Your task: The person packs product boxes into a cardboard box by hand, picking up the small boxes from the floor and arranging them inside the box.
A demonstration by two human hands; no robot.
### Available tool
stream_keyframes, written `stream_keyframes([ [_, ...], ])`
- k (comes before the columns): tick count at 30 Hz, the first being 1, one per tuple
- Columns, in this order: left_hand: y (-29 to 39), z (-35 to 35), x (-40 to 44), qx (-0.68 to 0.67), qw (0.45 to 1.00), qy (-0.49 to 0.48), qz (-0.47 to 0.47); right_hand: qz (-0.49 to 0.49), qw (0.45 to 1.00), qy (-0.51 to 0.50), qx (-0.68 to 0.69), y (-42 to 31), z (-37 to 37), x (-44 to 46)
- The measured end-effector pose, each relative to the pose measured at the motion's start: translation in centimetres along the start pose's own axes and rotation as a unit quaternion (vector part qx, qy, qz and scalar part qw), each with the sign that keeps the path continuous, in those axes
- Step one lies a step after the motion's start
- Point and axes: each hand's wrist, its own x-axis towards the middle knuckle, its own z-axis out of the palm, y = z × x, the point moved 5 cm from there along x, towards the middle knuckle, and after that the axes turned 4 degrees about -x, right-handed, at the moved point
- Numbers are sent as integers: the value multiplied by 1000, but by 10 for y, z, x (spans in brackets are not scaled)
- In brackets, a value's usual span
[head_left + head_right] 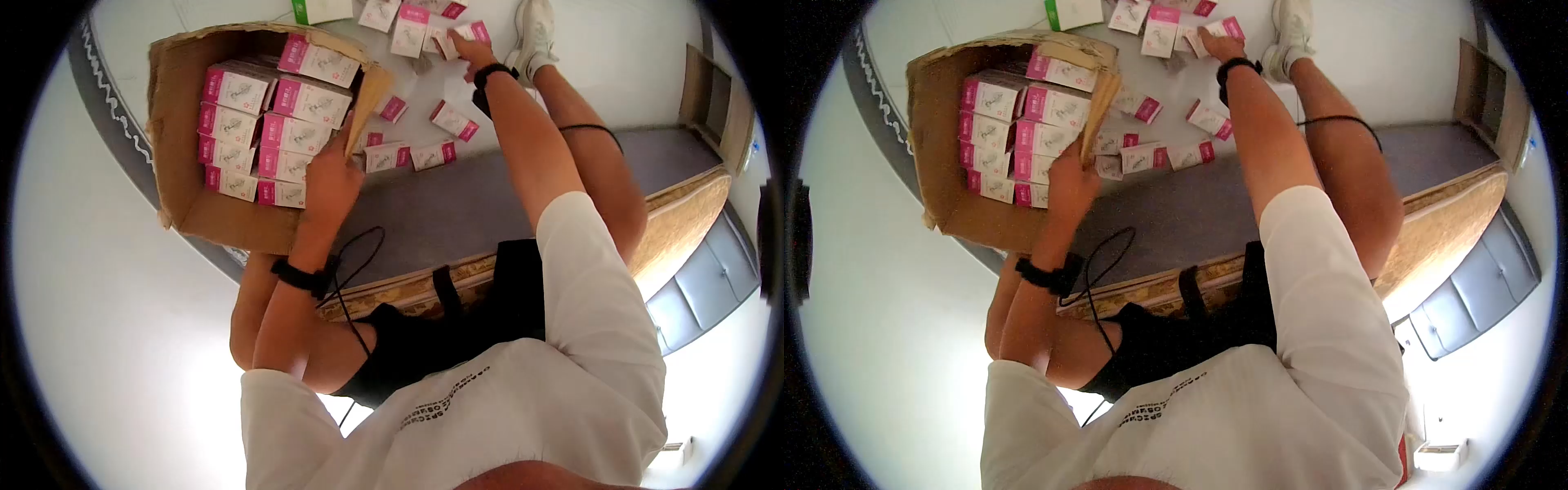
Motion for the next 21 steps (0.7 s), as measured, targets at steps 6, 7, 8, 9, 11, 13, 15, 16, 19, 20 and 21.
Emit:
stream_keyframes([
  [6, 3, -6, 2, -34, 999, 20, 34, 147, 973, 32, 177, -23, 1, -28],
  [7, 7, -9, 3, -30, 997, 38, 53, 141, 975, 38, 168, -21, -2, -26],
  [8, 7, -9, 5, -28, 997, 37, 57, 136, 977, 44, 158, -19, -5, -25],
  [9, 6, -9, 4, -38, 998, 28, 52, 108, 983, 106, 101, -20, -10, -30],
  [11, 5, -8, 0, -44, 998, 11, 45, 86, 981, 165, 46, -17, -4, -48],
  [13, 5, -4, 2, -32, 999, 11, 2, 32, 996, 74, 32, -11, 13, -54],
  [15, 0, 0, 3, -32, 999, 15, 4, -102, 990, -33, -93, 6, 30, -47],
  [16, -1, -1, 3, -31, 999, 21, -1, 28, 994, -15, 101, 8, 35, -70],
  [19, 4, -6, 2, -20, 999, 27, 20, 157, 957, -34, 243, 21, 48, -101],
  [20, 3, -6, 4, -16, 999, 26, 19, 140, 987, 6, 75, 30, 50, -95],
  [21, 2, -4, 5, -10, 1000, 15, 17, 97, 994, 1, -50, 27, 44, -103],
])
